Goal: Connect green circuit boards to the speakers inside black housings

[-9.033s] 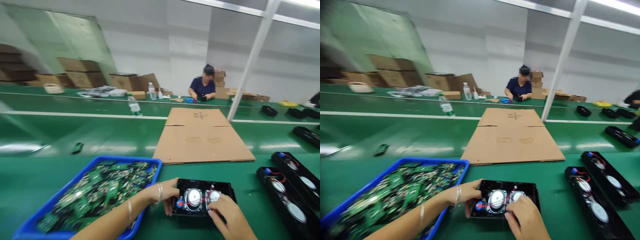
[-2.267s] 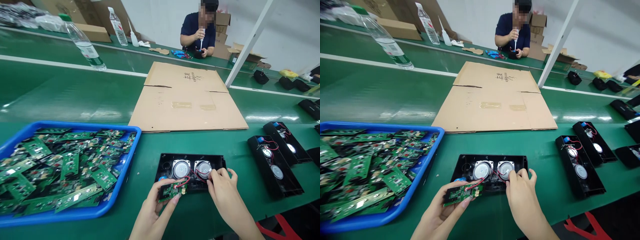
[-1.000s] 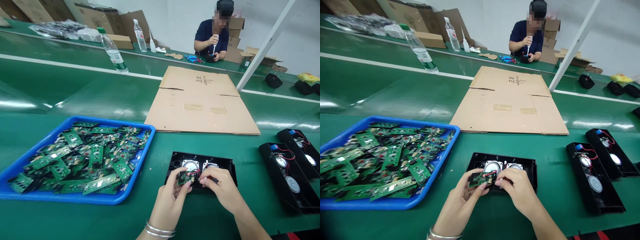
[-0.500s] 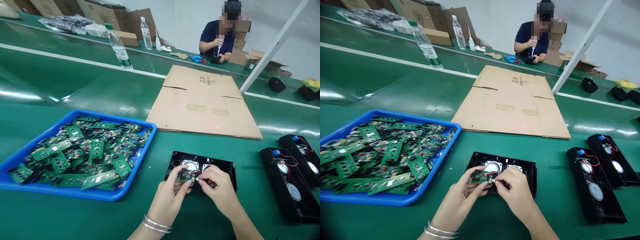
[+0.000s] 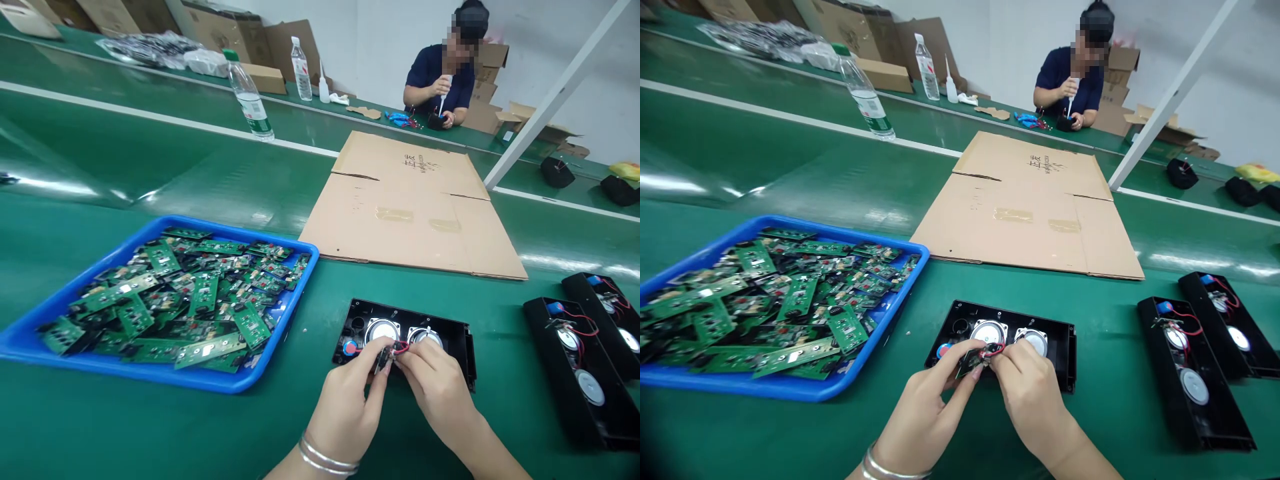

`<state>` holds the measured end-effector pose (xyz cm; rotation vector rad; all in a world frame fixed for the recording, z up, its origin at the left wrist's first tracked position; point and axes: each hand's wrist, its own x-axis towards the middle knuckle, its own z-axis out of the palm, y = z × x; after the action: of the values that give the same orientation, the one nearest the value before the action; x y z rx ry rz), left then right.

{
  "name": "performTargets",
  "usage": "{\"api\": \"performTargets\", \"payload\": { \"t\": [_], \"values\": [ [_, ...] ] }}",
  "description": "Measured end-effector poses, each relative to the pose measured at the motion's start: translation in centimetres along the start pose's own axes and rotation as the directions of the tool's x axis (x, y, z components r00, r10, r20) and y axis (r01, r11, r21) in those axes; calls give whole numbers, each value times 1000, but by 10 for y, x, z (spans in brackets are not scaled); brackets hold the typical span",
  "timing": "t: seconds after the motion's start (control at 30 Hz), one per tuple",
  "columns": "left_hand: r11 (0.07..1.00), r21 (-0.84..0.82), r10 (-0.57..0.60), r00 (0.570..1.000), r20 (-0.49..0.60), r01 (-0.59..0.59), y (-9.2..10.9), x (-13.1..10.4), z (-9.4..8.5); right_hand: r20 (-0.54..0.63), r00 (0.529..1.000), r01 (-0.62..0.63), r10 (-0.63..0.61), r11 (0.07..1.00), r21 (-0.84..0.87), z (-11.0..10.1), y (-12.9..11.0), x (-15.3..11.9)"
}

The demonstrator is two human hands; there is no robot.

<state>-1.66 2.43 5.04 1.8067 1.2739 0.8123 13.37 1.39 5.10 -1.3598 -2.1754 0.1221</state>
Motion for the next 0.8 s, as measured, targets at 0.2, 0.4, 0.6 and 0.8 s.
{"api": "performTargets", "payload": {
  "t": [0.2,0.4,0.6,0.8],
  "values": [
    [982,-66,176,984,5,-175,1,6,-8,96,952,-307,292,892,330,1,8,-5],
    [973,-80,219,976,15,-217,-1,8,-9,88,980,-196,178,935,297,1,9,-2],
    [968,-246,-28,997,70,45,1,7,-11,-65,976,-184,208,947,264,-1,5,-9],
    [894,-402,-248,966,-73,199,10,3,-9,-111,804,-492,585,758,429,-12,11,-9]
  ]
}}
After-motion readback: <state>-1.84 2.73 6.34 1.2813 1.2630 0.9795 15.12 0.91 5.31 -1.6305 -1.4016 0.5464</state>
